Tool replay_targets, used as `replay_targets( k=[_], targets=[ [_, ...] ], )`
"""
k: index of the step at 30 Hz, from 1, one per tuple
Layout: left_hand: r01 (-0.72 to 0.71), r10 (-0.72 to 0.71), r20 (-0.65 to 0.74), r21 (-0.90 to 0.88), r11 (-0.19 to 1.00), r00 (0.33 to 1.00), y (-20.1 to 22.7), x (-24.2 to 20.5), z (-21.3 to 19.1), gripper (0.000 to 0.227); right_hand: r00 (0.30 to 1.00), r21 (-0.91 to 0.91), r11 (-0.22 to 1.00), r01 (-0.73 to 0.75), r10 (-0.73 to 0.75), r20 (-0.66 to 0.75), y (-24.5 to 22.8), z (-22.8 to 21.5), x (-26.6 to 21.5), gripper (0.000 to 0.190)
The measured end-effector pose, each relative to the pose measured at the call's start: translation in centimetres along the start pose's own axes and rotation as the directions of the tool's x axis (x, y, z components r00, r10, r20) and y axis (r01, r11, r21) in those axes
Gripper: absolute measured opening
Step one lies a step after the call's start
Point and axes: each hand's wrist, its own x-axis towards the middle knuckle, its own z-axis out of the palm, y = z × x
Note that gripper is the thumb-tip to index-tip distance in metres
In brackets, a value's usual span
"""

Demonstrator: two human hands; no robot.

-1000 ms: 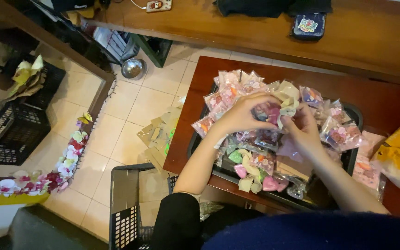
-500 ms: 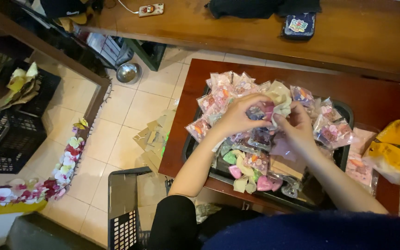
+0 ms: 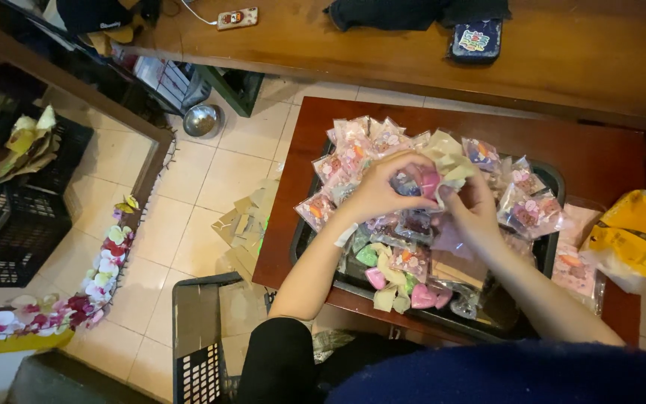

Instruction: The recorder is sorting various small packaged items and heart-shaped objects into a tray.

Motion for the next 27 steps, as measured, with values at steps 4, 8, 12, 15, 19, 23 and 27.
replay_targets(
  k=[4, 8, 12, 15, 19, 23, 27],
  targets=[
    [0.041, -0.04, 0.033, -0.038, 0.998, 0.999, 0.2, -0.1, 0.5, 0.051, 0.997, 0.044, 0.999, -0.032, 0.035, -0.067, 0.8, -0.7, 0.1, 0.031],
    [0.017, -0.011, 0.062, -0.101, 0.995, 0.998, -0.3, -0.1, 0.9, 0.049, 0.998, 0.098, 0.994, -0.056, 0.06, -0.035, 1.1, -1.3, 0.4, 0.03],
    [0.05, -0.015, 0.096, -0.375, 0.926, 0.995, -3.4, -0.8, 1.8, 0.052, 0.941, -0.169, 0.928, 0.332, -0.313, 0.129, -0.1, -0.3, 0.7, 0.038],
    [0.093, -0.03, 0.141, -0.463, 0.882, 0.989, -3.4, -0.9, 1.9, 0.054, 0.982, -0.161, 0.973, 0.165, -0.146, 0.121, 0.7, -1.3, 0.6, 0.034],
    [0.09, -0.033, 0.148, -0.397, 0.914, 0.988, -3.7, -1.2, 1.8, 0.049, 0.997, -0.093, 0.993, -0.078, 0.08, 0.017, -0.3, -0.3, 0.1, 0.037],
    [0.094, -0.059, 0.129, -0.285, 0.954, 0.99, -3.2, -1.2, 1.8, 0.052, 0.993, 0.085, 0.993, -0.077, 0.083, -0.078, 1.4, -0.8, 0.0, 0.031],
    [0.112, -0.091, 0.096, -0.254, 0.961, 0.991, -0.9, -0.7, 1.8, 0.061, 0.968, 0.111, 0.979, -0.174, 0.191, -0.165, 0.4, -0.4, 0.1, 0.026]
  ],
)
